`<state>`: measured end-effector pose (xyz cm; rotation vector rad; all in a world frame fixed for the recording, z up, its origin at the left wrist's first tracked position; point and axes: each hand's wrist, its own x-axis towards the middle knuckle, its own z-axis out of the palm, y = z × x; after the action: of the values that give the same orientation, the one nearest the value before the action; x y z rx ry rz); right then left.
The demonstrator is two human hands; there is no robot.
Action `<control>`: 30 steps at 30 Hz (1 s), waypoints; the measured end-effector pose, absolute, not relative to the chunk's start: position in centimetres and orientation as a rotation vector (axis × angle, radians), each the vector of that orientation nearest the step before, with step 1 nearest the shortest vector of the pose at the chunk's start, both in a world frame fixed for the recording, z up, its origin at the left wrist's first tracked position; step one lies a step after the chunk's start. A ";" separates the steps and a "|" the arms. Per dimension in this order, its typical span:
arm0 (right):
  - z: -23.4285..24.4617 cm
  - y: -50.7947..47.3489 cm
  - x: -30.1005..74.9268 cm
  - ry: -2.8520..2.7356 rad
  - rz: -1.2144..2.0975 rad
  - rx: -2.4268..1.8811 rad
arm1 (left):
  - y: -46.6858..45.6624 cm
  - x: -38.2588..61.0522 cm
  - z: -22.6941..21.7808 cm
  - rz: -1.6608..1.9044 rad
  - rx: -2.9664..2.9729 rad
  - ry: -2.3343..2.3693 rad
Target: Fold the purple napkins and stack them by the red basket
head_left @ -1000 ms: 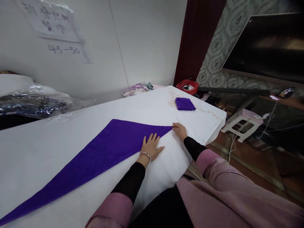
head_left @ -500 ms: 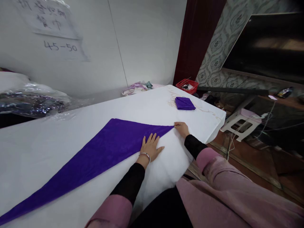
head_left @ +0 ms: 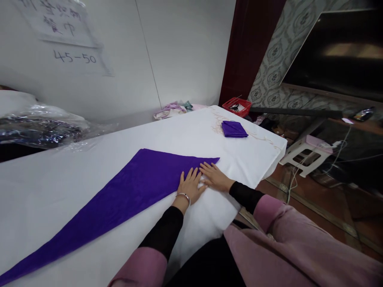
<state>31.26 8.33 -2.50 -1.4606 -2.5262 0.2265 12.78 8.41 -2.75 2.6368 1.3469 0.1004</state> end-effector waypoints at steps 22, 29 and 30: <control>-4.4 9.2 31.8 -2.631 -0.004 -1.335 | 7.3 13.6 -2.8 0.282 2.511 1.278; -6.5 9.8 31.7 -2.672 -0.044 -1.346 | 6.5 11.7 -3.1 0.252 2.513 1.345; -6.6 9.8 31.8 -2.677 -0.060 -1.337 | 6.2 10.9 -3.1 0.259 2.509 1.368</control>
<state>31.77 9.76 -6.56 -1.3375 -2.6766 -0.0598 10.89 6.24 -3.09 2.5090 1.3680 0.2590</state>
